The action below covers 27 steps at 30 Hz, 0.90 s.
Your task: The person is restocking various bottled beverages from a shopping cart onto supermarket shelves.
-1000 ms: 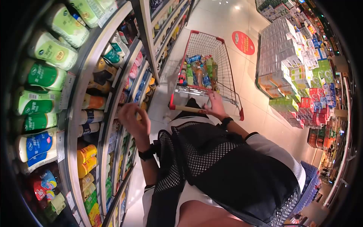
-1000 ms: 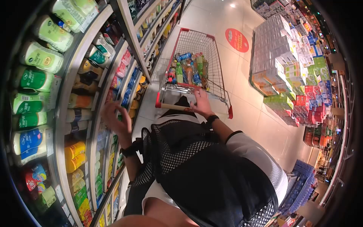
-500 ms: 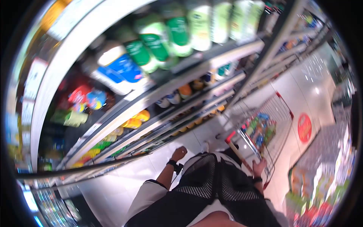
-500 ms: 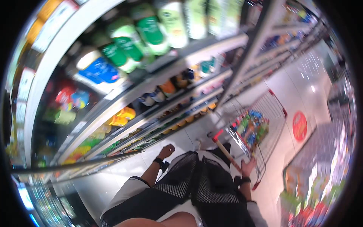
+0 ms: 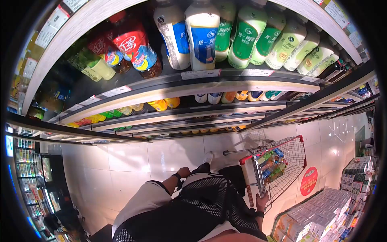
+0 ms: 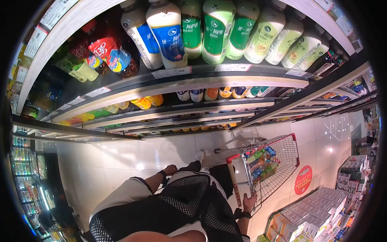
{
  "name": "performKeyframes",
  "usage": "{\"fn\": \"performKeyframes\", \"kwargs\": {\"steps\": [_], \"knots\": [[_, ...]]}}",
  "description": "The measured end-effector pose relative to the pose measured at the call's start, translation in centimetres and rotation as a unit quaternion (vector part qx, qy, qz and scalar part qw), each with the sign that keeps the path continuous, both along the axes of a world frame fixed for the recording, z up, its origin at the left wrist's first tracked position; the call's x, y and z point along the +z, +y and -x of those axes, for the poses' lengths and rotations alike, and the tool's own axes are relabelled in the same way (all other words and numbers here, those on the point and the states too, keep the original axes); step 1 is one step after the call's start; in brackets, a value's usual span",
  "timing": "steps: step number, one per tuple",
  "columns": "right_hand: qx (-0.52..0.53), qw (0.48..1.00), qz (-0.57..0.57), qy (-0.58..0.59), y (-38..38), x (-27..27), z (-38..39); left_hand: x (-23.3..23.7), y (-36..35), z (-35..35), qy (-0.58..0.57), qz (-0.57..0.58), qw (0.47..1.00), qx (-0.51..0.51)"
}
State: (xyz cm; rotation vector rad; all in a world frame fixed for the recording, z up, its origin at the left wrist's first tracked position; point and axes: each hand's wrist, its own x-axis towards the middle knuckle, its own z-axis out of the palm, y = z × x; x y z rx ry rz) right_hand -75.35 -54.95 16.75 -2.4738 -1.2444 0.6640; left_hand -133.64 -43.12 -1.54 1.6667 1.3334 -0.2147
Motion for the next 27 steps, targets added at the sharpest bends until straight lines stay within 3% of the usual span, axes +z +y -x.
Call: {"fn": "performKeyframes", "kwargs": {"steps": [1,2,3,6,8,10,11,13,14,15,16,17,18,19,21,25,27], "knots": [[0.001,1.000,0.001,-0.002,-0.2,-0.1,0.3,-0.7,0.1,-0.1,0.001,-0.001,1.000,-0.031],[0.007,0.999,-0.015,-0.042,-0.5,0.0,0.7,-0.3,0.6,-0.7,0.057,0.058,0.996,0.042],[0.015,0.996,-0.035,-0.080,-0.3,-0.1,1.1,0.3,1.4,-0.5,0.008,-0.007,0.998,0.060],[-0.003,0.996,-0.013,-0.090,-0.8,-0.6,1.4,1.9,2.8,-0.6,0.035,-0.091,0.994,0.039],[-0.037,0.995,0.035,-0.089,0.1,-0.7,1.5,-1.0,3.5,-0.4,-0.074,-0.074,0.964,0.244],[0.003,0.984,-0.014,-0.178,-1.0,-5.5,0.0,0.4,4.5,-0.3,-0.105,-0.093,0.963,0.229],[-0.039,0.990,-0.006,-0.137,0.8,-6.0,-0.6,1.2,4.8,-0.8,-0.130,-0.040,0.940,0.312],[-0.034,0.995,0.048,-0.075,0.8,-7.0,-1.7,4.1,4.8,-1.7,-0.145,-0.013,0.933,0.328],[-0.036,0.997,-0.065,-0.022,2.2,-5.8,-0.9,3.1,4.6,-1.4,-0.184,0.044,0.913,0.360],[-0.049,0.998,-0.043,-0.006,3.7,0.5,1.8,4.0,4.4,-1.8,-0.197,0.082,0.897,0.387],[-0.031,0.997,-0.073,-0.018,3.9,-1.8,0.2,5.5,4.3,-2.1,-0.204,0.118,0.908,0.347],[-0.035,0.998,-0.048,-0.020,4.0,-1.4,-0.7,5.9,3.9,-2.5,-0.194,0.037,0.958,0.207],[-0.025,0.999,-0.035,0.006,5.0,-1.5,-1.1,6.3,3.3,-2.5,-0.120,0.022,0.977,0.173],[-0.030,0.991,-0.110,-0.065,4.3,-2.7,-0.5,6.1,2.5,-2.5,-0.104,-0.017,0.986,0.131],[-0.086,0.991,-0.091,-0.039,3.3,-1.0,0.3,2.7,1.4,-0.8,-0.152,-0.074,0.986,0.008],[-0.127,0.991,-0.043,-0.021,3.2,1.4,1.9,8.0,-0.6,-0.4,-0.068,-0.009,0.998,0.004],[-0.112,0.987,-0.111,-0.041,2.2,1.0,2.6,9.8,-1.1,-0.2,-0.072,-0.001,0.997,-0.017]]}}
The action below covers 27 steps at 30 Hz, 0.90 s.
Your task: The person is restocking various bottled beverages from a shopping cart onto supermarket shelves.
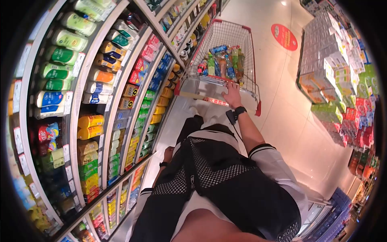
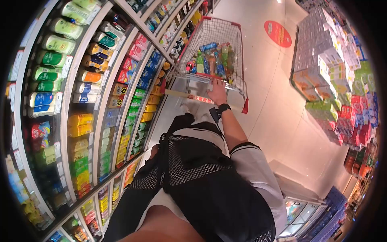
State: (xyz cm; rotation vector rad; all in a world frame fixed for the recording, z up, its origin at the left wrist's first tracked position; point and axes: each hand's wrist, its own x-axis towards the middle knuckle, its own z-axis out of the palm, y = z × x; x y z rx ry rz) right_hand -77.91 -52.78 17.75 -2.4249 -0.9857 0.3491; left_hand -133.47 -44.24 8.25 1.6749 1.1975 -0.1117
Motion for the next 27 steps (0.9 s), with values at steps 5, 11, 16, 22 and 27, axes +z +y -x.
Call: {"fn": "performKeyframes", "kwargs": {"steps": [5,11,16,22,27], "knots": [[-0.007,0.998,-0.028,0.050,-1.4,0.5,2.3,0.3,2.0,0.7,0.010,0.054,0.998,0.018],[-0.005,0.996,-0.044,0.082,-3.2,2.3,6.9,2.9,7.7,-8.3,-0.060,0.191,0.948,0.245],[-0.031,0.999,0.007,0.039,-3.4,0.0,11.5,6.4,10.7,-18.0,-0.213,0.228,0.914,0.261],[-0.060,0.991,0.106,0.060,-3.1,-2.1,16.9,3.9,9.9,-16.3,-0.200,-0.099,0.951,0.212],[0.002,0.992,0.113,0.047,-3.8,-4.0,19.9,4.8,10.7,-12.7,-0.192,-0.107,0.952,0.213]]}}
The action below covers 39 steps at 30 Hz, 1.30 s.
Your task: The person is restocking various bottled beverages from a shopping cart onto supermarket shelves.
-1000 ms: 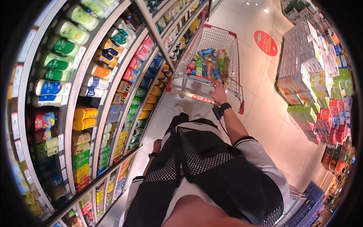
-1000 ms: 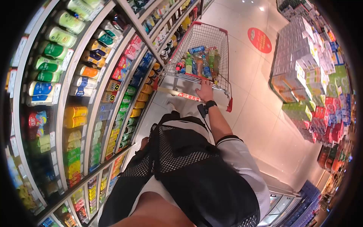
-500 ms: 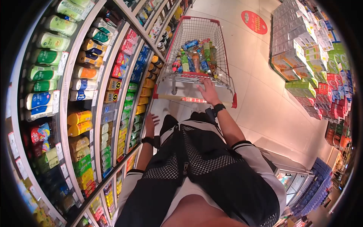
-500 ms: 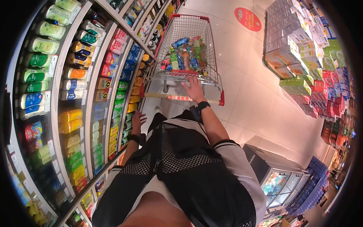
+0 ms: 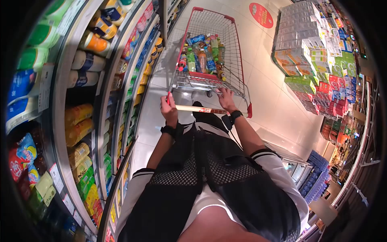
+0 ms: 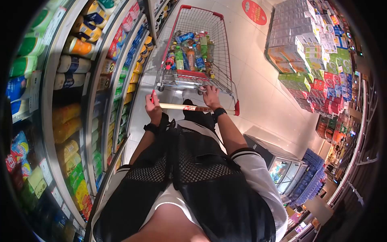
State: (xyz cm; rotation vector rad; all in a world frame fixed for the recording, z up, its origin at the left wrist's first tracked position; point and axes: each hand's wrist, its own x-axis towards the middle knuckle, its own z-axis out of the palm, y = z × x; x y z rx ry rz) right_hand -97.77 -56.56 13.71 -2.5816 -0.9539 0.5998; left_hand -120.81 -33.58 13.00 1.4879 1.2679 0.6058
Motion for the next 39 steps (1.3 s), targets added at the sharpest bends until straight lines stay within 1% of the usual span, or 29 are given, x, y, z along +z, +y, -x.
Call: {"fn": "performKeyframes", "kwargs": {"steps": [1,3,4,5,7,9,11,12,14,15,17,18,20,21,23,24,25,27,28,29,31,32,33,35,36,38,39], "knots": [[0.003,1.000,0.005,0.002,-0.1,0.5,0.9,0.0,-0.1,0.6,0.002,-0.058,0.998,0.004],[-0.022,0.999,0.043,0.004,0.7,1.1,2.4,0.0,0.7,1.9,0.003,-0.053,0.999,-0.003],[-0.012,1.000,0.024,0.004,0.8,0.6,2.7,1.5,1.8,2.5,-0.008,0.001,1.000,-0.013],[-0.014,1.000,0.024,0.005,1.0,0.2,3.3,2.0,2.4,3.2,-0.018,0.054,0.998,-0.023],[-0.018,0.999,0.044,0.025,1.2,-0.1,4.5,1.6,3.6,4.6,-0.021,0.074,0.996,-0.043],[-0.016,0.999,0.039,0.029,1.6,0.3,5.0,1.2,5.0,5.3,-0.024,0.087,0.994,-0.062],[-0.014,0.999,0.035,0.033,2.2,0.9,5.1,1.7,5.9,5.6,-0.043,0.112,0.988,-0.096],[-0.016,0.999,0.038,0.033,2.3,1.1,5.3,1.8,6.1,5.7,-0.042,0.111,0.988,-0.098],[-0.021,0.998,0.040,0.033,2.5,1.3,5.4,2.4,6.8,5.9,-0.025,0.146,0.982,-0.113],[-0.016,0.999,0.026,0.029,2.6,1.2,5.2,2.6,7.1,5.8,-0.024,0.145,0.982,-0.115],[-0.016,0.999,0.013,0.029,2.9,1.6,5.5,1.7,7.5,5.9,-0.025,0.164,0.978,-0.130],[-0.032,0.999,0.027,0.031,3.0,1.8,5.5,1.2,7.8,5.8,-0.022,0.164,0.977,-0.133],[-0.047,0.997,0.033,0.054,3.2,2.2,5.1,0.4,8.3,5.5,-0.023,0.227,0.962,-0.148],[-0.048,0.997,0.033,0.057,3.0,2.5,4.9,-0.1,8.4,5.5,-0.020,0.228,0.962,-0.149],[-0.036,0.993,0.025,0.108,3.0,3.3,4.2,-1.5,8.8,5.4,0.035,0.186,0.966,-0.176],[-0.069,0.986,0.053,0.140,3.2,3.5,3.8,-2.3,9.5,5.3,0.063,0.155,0.965,-0.202],[-0.071,0.986,0.053,0.142,3.0,3.6,3.3,-2.0,9.9,4.9,0.066,0.155,0.964,-0.203],[-0.002,0.984,0.030,0.174,2.2,3.9,2.0,-1.2,10.3,3.7,0.102,-0.031,0.976,-0.191],[-0.026,0.969,-0.033,0.245,1.6,3.3,0.9,1.5,10.5,2.5,0.098,-0.046,0.977,-0.182],[-0.028,0.967,-0.032,0.251,1.1,3.4,-0.1,2.7,10.9,1.3,0.103,-0.043,0.977,-0.184],[-0.020,0.959,0.008,0.282,0.8,4.9,-2.4,4.1,11.5,-1.5,0.105,-0.178,0.959,-0.196],[-0.054,0.948,0.037,0.313,2.0,7.9,-4.2,5.0,11.5,-3.5,0.103,-0.190,0.956,-0.197],[-0.060,0.944,0.036,0.321,2.6,9.0,-5.9,5.7,11.6,-5.3,0.110,-0.189,0.954,-0.205],[-0.090,0.954,0.026,0.284,3.5,9.2,-9.8,6.6,11.7,-9.0,0.074,-0.203,0.941,-0.262],[-0.094,0.953,0.023,0.288,4.3,8.7,-12.0,6.9,11.9,-11.4,0.040,-0.197,0.935,-0.293],[-0.132,0.945,-0.047,0.295,6.2,7.0,-16.1,4.1,11.2,-14.0,0.053,-0.195,0.924,-0.323],[-0.136,0.944,-0.055,0.297,7.4,5.3,-18.3,2.1,11.2,-15.4,0.060,-0.197,0.915,-0.347]]}}
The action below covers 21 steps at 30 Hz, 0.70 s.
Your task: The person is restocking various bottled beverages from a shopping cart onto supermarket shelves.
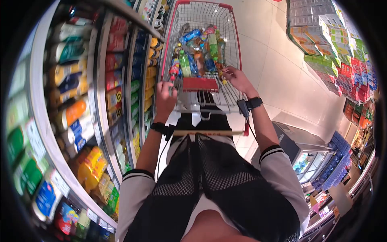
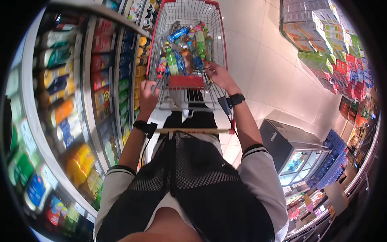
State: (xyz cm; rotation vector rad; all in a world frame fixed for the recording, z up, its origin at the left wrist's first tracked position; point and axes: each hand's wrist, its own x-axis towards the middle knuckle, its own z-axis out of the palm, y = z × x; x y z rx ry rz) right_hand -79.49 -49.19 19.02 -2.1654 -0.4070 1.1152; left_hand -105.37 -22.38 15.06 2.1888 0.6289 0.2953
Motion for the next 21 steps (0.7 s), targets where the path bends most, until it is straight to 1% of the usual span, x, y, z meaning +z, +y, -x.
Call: {"fn": "performKeyframes", "kwargs": {"steps": [1,2,3,4,5,6,7,8,9,10,11,12,13,14,15,16,17,18,19,20,21], "knots": [[0.002,1.000,-0.015,-0.023,1.1,-2.2,-1.9,-2.4,0.4,-1.1,-0.004,-0.017,0.999,-0.031],[0.003,0.998,-0.030,-0.046,2.3,-4.2,-3.8,-4.3,0.5,-2.0,-0.001,-0.024,0.999,-0.039],[0.004,0.999,-0.026,-0.041,3.9,-5.7,-5.7,-6.1,0.7,-2.7,0.092,0.031,0.995,-0.038],[-0.005,0.999,-0.034,-0.037,5.4,-7.8,-7.1,-7.9,1.0,-3.4,0.185,0.084,0.979,-0.035],[-0.009,0.995,-0.047,-0.091,6.8,-10.3,-8.3,-9.8,1.2,-3.8,0.190,0.074,0.978,-0.042],[-0.015,0.988,-0.056,-0.144,8.2,-12.8,-9.2,-11.7,1.1,-3.9,0.238,0.116,0.964,-0.021],[-0.068,0.984,-0.100,-0.128,9.6,-15.4,-10.1,-13.8,1.3,-4.3,0.286,0.156,0.945,0.001],[-0.079,0.984,-0.105,-0.123,11.4,-17.3,-11.6,-16.0,2.0,-4.9,0.293,0.147,0.945,-0.006],[-0.100,0.982,-0.085,-0.137,12.6,-19.1,-13.0,-18.1,1.9,-4.7,0.296,0.270,0.914,0.063],[-0.120,0.979,-0.064,-0.151,13.5,-21.4,-14.4,-19.7,1.8,-4.8,0.293,0.385,0.865,0.133],[-0.135,0.971,-0.066,-0.187,14.2,-25.0,-15.4,-18.2,1.6,-6.9,0.307,0.455,0.810,0.205],[-0.134,0.964,-0.027,-0.228,14.8,-27.6,-16.9,-18.1,1.3,-7.8,0.316,0.451,0.808,0.211],[-0.133,0.955,0.012,-0.266,15.4,-29.8,-18.0,-18.1,1.3,-7.9,0.232,0.527,0.780,0.245],[-0.116,0.960,0.029,-0.255,15.6,-30.5,-19.9,-18.1,1.3,-8.2,0.142,0.593,0.743,0.276],[-0.099,0.963,0.048,-0.245,15.4,-31.3,-22.0,-18.5,1.9,-9.6,0.150,0.661,0.619,0.397],[-0.124,0.946,0.050,-0.294,15.5,-34.0,-23.0,-19.7,2.2,-9.4,0.159,0.654,0.619,0.404],[-0.148,0.927,0.053,-0.341,15.7,-36.6,-23.8,-20.9,2.5,-8.9,0.120,0.680,0.580,0.432],[-0.148,0.929,0.054,-0.335,15.6,-38.5,-24.9,-22.3,2.5,-8.8,0.076,0.707,0.537,0.455],[-0.158,0.929,0.082,-0.326,15.6,-40.1,-25.9,-23.1,2.2,-8.1,0.103,0.681,0.625,0.367],[-0.167,0.927,0.110,-0.316,15.7,-41.1,-26.7,-23.9,2.3,-8.3,0.107,0.678,0.625,0.372],[-0.167,0.930,0.112,-0.309,15.6,-42.1,-27.5,-24.6,2.3,-8.3,0.084,0.696,0.557,0.446]]}}
